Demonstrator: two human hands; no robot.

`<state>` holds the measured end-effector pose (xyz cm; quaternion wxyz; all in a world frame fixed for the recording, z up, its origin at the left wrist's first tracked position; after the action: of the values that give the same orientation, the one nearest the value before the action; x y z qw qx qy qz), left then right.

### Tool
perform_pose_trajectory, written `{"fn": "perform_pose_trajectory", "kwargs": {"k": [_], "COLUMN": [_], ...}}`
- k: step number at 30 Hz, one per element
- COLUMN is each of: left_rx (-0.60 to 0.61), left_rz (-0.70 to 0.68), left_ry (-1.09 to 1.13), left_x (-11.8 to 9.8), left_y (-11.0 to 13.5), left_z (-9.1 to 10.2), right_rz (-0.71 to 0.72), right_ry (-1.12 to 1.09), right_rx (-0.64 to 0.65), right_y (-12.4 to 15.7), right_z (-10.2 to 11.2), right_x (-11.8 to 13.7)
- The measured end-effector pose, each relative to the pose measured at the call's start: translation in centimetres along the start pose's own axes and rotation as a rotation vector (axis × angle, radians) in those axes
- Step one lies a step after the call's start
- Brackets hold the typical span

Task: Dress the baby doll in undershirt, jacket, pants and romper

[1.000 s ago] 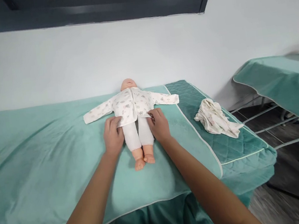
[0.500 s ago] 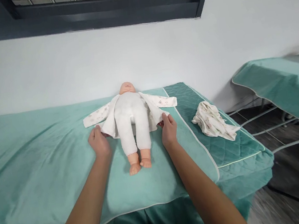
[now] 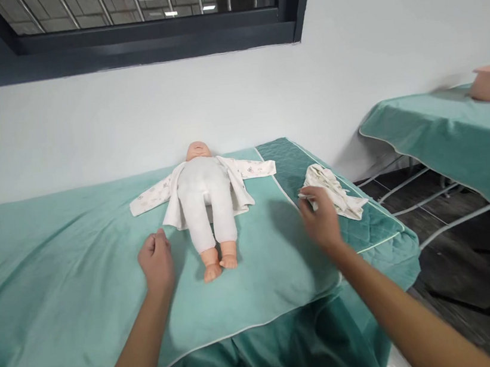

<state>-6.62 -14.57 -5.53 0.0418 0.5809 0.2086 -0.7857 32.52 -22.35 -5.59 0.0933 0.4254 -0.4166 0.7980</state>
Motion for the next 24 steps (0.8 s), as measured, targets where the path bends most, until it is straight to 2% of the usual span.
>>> {"fn": "perform_pose_trajectory", "kwargs": {"k": [2,3,4,5,8,11,14,17,18,21,24], "left_rx": [0.058,0.093,0.139,0.197,0.437,0.666,0.760,0.737,0.725,0.721,0.759], "left_rz": [-0.009,-0.014,-0.022,-0.033,-0.105,-0.176,-0.195,-0.203,-0.207,-0.163,0.021], "left_ry": [-0.066,-0.106,-0.151,-0.204,-0.376,-0.454,-0.397,-0.329,-0.294,-0.066,0.262], "left_x": [-0.2,-0.4,-0.6,-0.8,-1.9,-3.4,-5.0,-7.2,-8.2,-11.5,-14.3], "left_y": [0.8,1.2,1.7,2.1,3.6,4.8,4.9,4.4,4.3,4.3,4.6], "left_z": [0.3,0.4,0.4,0.3,-0.3,-0.5,-0.1,0.3,0.2,-0.5,-1.5], "right_rz": [-0.012,-0.073,-0.167,-0.223,-0.305,-0.287,-0.247,-0.173,-0.158,-0.123,-0.066], "right_ry": [0.251,0.380,0.482,0.502,0.505,0.460,0.427,0.340,0.257,-0.101,-0.428], "right_rx": [-0.084,-0.055,0.030,0.089,0.275,0.467,0.564,0.529,0.534,0.655,0.767], "right_y": [-2.4,-3.5,-4.5,-5.4,-7.3,-8.3,-8.7,-8.4,-8.0,-6.3,-4.6], "right_z": [3.6,4.9,5.9,6.6,7.1,6.3,5.5,4.9,4.6,3.2,2.1], "right_x": [-2.7,-4.1,-5.5,-6.6,-8.1,-7.0,-4.0,0.9,2.9,9.9,16.8]}}
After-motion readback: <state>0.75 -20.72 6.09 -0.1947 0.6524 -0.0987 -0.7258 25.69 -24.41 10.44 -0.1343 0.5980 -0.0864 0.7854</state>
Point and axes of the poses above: each hand's wrist, its own y-axis away from the middle knuckle, its own z-axis out of the back of the hand, x = y × z, the point moved 3 cm from there along -y, towards the middle knuckle, and after that the axes turned 1 degree about -y, right-handed, at the moved point
